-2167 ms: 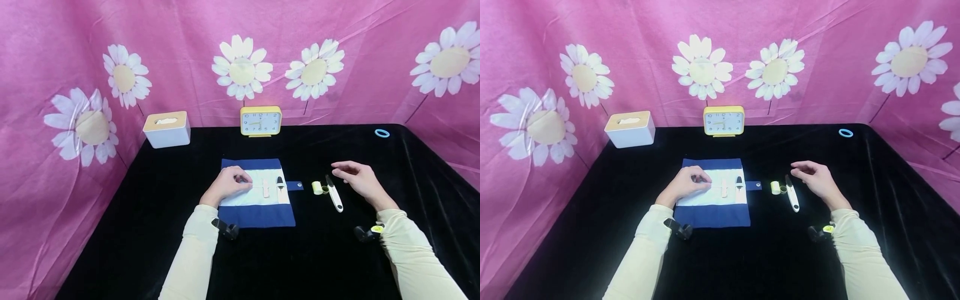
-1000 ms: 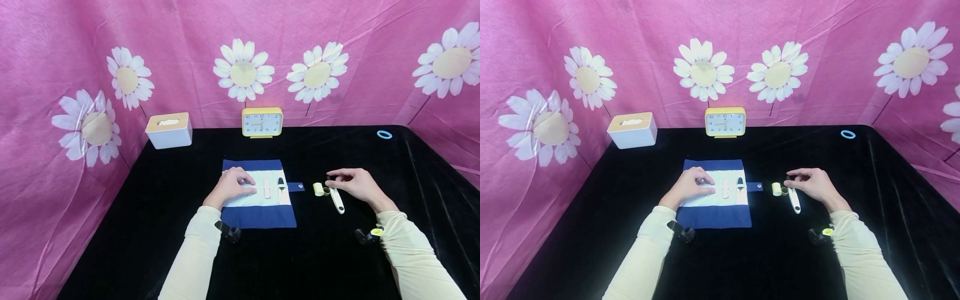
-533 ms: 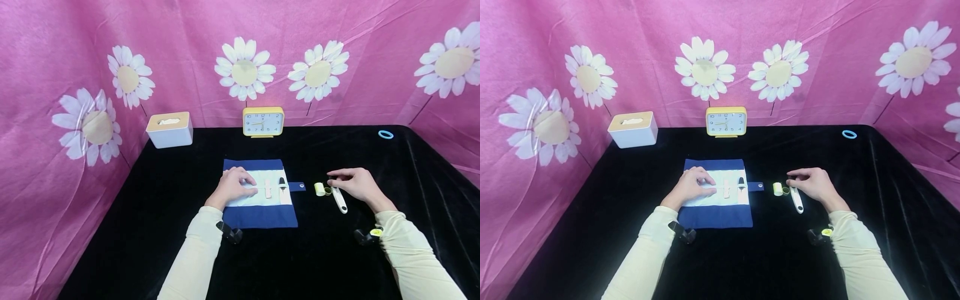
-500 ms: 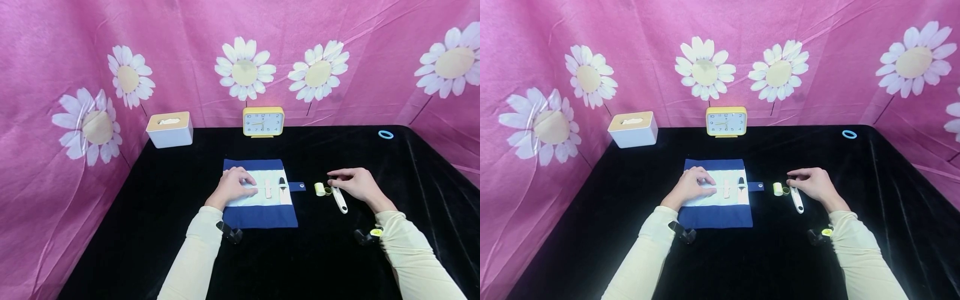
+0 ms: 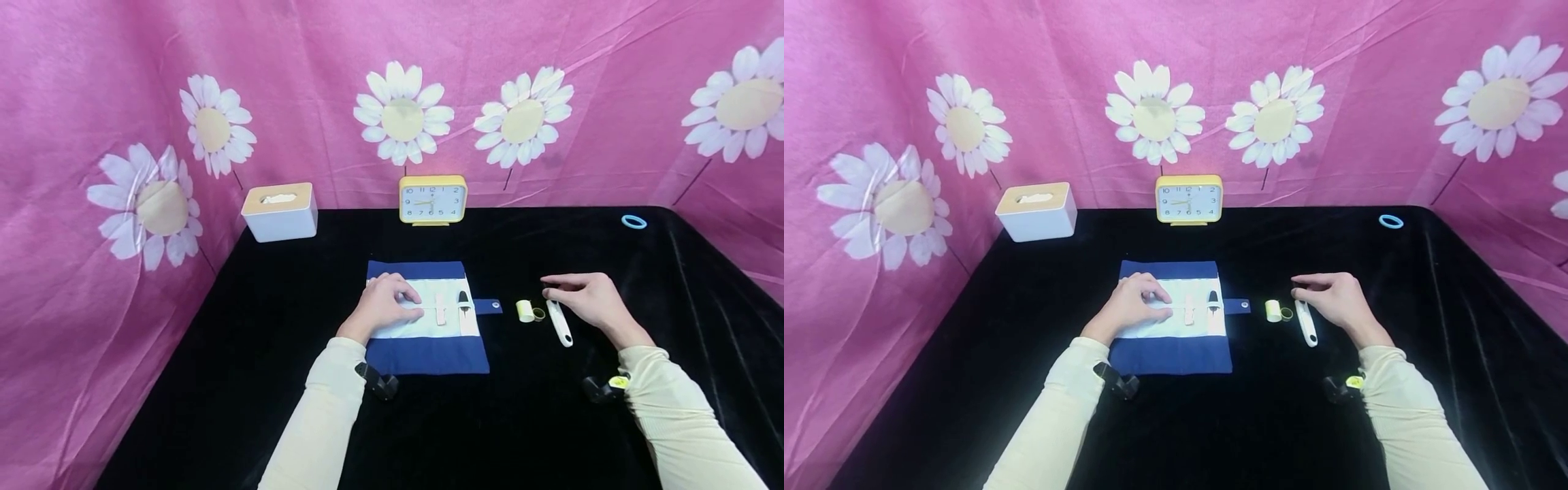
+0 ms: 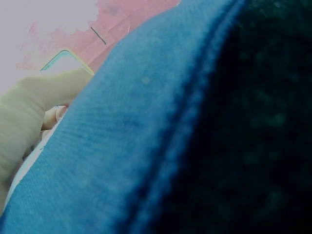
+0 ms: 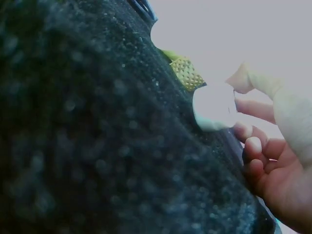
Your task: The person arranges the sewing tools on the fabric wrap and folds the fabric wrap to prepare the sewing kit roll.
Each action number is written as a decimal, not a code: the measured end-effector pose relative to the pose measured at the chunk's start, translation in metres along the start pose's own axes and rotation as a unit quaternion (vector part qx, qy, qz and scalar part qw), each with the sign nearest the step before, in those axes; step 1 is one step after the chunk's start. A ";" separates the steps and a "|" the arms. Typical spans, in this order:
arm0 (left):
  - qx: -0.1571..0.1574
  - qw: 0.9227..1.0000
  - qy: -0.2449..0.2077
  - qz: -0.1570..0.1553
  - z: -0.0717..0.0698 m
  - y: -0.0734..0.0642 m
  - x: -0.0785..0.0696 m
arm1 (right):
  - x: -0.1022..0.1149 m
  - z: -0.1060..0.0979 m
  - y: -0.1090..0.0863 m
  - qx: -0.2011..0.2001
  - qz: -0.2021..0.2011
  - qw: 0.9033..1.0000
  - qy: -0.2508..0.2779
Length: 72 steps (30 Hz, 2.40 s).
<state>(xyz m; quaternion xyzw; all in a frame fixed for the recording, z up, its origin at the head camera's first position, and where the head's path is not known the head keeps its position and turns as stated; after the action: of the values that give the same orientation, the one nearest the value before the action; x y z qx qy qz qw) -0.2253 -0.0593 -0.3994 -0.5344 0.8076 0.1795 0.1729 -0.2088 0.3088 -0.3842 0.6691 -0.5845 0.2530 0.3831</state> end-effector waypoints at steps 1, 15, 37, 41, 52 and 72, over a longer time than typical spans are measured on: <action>-0.001 1.000 0.002 0.000 0.000 0.000 0.000 | 0.000 0.000 0.000 -0.004 0.003 1.000 0.005; -0.021 1.000 0.015 0.018 -0.002 -0.001 -0.001 | 0.044 0.012 0.011 -0.039 0.009 0.999 -0.002; -0.039 0.998 0.028 0.040 -0.004 0.000 -0.005 | 0.094 0.113 0.047 -0.016 0.050 0.996 0.068; -0.039 0.998 0.033 0.040 -0.003 0.000 -0.004 | 0.096 0.125 0.052 -0.015 0.057 0.995 0.079; -0.043 0.997 0.041 0.046 -0.004 0.001 -0.005 | 0.106 0.147 0.063 -0.065 0.074 0.993 0.070; -0.046 0.997 0.020 0.060 -0.004 0.002 -0.004 | 0.101 0.157 0.063 -0.055 0.040 0.997 0.027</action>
<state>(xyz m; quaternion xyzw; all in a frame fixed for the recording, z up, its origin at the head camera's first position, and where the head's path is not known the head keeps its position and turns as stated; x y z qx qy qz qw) -0.2259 -0.0576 -0.3934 -0.4961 0.8322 0.2158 0.1211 -0.2686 0.1209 -0.3814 0.6158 -0.6133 0.2533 0.4249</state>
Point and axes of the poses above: each hand's wrist, its own y-axis towards the middle knuckle, its own z-axis out of the palm, x = y × z, the point moved 4 cm from there along y, towards the middle knuckle, and after that the axes turned 11 degrees about y, right-handed, at the moved point
